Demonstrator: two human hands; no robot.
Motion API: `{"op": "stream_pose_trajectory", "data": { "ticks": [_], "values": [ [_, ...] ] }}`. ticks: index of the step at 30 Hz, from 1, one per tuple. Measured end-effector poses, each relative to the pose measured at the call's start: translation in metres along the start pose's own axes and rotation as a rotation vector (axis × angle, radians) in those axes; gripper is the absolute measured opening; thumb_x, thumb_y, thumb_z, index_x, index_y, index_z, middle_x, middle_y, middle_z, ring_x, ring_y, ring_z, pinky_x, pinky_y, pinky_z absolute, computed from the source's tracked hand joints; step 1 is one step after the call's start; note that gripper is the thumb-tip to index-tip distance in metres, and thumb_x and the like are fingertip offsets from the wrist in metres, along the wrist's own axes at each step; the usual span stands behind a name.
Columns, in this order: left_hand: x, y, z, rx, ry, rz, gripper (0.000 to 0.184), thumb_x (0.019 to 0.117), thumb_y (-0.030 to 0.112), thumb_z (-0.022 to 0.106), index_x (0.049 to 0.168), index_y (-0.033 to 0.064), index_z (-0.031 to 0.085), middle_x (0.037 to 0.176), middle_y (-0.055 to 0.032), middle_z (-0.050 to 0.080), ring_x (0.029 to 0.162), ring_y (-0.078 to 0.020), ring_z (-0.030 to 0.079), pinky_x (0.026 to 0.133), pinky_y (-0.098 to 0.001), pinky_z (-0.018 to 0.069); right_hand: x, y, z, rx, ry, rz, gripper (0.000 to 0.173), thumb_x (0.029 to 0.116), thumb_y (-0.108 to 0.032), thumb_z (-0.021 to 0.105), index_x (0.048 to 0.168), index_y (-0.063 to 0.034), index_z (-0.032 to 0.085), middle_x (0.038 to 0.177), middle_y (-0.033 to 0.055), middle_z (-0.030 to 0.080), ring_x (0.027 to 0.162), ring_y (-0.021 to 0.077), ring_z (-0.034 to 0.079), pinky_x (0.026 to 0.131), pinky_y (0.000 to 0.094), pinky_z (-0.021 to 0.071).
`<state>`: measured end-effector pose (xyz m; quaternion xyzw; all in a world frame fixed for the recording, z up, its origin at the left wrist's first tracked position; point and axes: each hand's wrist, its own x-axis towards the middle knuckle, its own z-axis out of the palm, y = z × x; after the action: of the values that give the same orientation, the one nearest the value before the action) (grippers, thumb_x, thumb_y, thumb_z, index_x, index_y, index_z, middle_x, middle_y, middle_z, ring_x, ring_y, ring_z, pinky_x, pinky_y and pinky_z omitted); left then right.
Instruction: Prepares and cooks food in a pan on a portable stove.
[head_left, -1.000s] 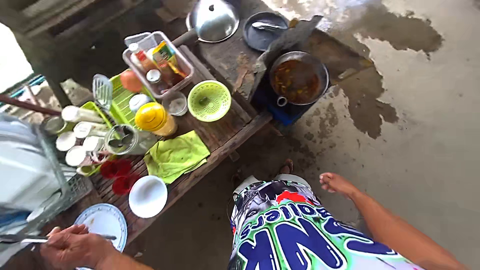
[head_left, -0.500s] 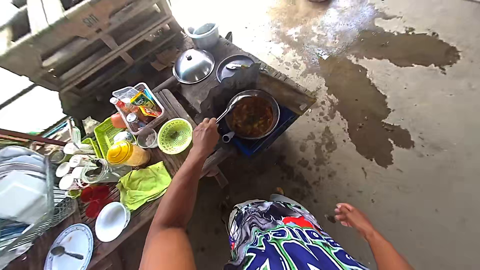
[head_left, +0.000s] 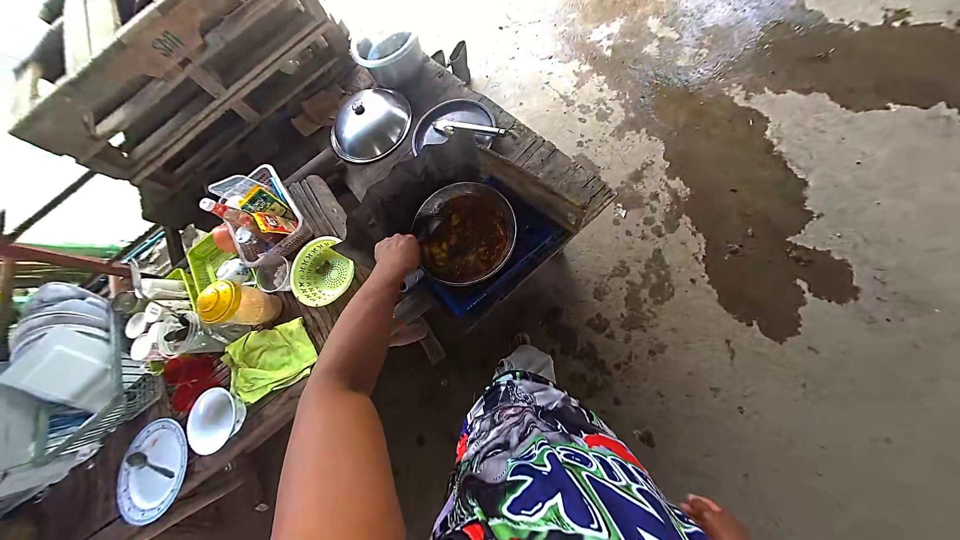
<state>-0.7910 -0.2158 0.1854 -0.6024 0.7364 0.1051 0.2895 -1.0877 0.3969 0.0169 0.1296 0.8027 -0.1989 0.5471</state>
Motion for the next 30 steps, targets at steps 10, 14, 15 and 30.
{"op": "stream_pose_trajectory", "data": {
  "ticks": [10,14,15,30],
  "values": [
    [0.003,0.001,-0.036,-0.001,0.028,0.133,0.019,0.0930,0.021,0.063,0.107,0.0171,0.075,0.104,-0.0158,0.074,0.101,-0.0413,0.069,0.075,-0.0680,0.0513,0.035,-0.112,-0.033,-0.011,0.004,-0.150,0.046,0.1142,-0.025,0.033,0.149,0.0028,0.040,0.140,0.0271,0.054,0.107,0.0302,0.066,0.090,0.0440,0.0541],
    [0.027,-0.016,-0.051,-0.006,0.102,0.058,0.027,0.0924,0.018,0.060,0.116,0.0193,0.074,0.112,-0.0145,0.074,0.108,-0.0395,0.068,0.082,-0.0662,0.0513,0.056,-0.135,-0.059,0.023,0.047,-0.171,0.044,0.1135,-0.026,0.036,0.147,0.0018,0.041,0.133,0.0247,0.057,0.098,0.0252,0.067,0.082,0.0393,0.0551],
    [0.034,-0.015,-0.048,-0.011,0.123,0.042,0.029,0.0934,0.017,0.059,0.119,0.0186,0.073,0.114,-0.0153,0.073,0.109,-0.0399,0.068,0.083,-0.0661,0.0515,0.061,-0.140,-0.063,0.012,0.041,-0.173,0.044,0.1135,-0.026,0.036,0.147,0.0020,0.041,0.133,0.0246,0.057,0.097,0.0246,0.067,0.081,0.0387,0.0551],
    [0.006,0.071,0.025,-0.364,-0.015,-0.166,0.026,0.0979,0.024,0.059,0.115,0.0116,0.074,0.121,-0.0195,0.070,0.117,-0.0433,0.064,0.088,-0.0708,0.0495,0.115,-0.225,-0.222,-0.243,-0.010,-0.206,0.045,0.1134,-0.026,0.035,0.147,0.0034,0.042,0.135,0.0261,0.057,0.102,0.0281,0.067,0.086,0.0426,0.0545]
  ]
}}
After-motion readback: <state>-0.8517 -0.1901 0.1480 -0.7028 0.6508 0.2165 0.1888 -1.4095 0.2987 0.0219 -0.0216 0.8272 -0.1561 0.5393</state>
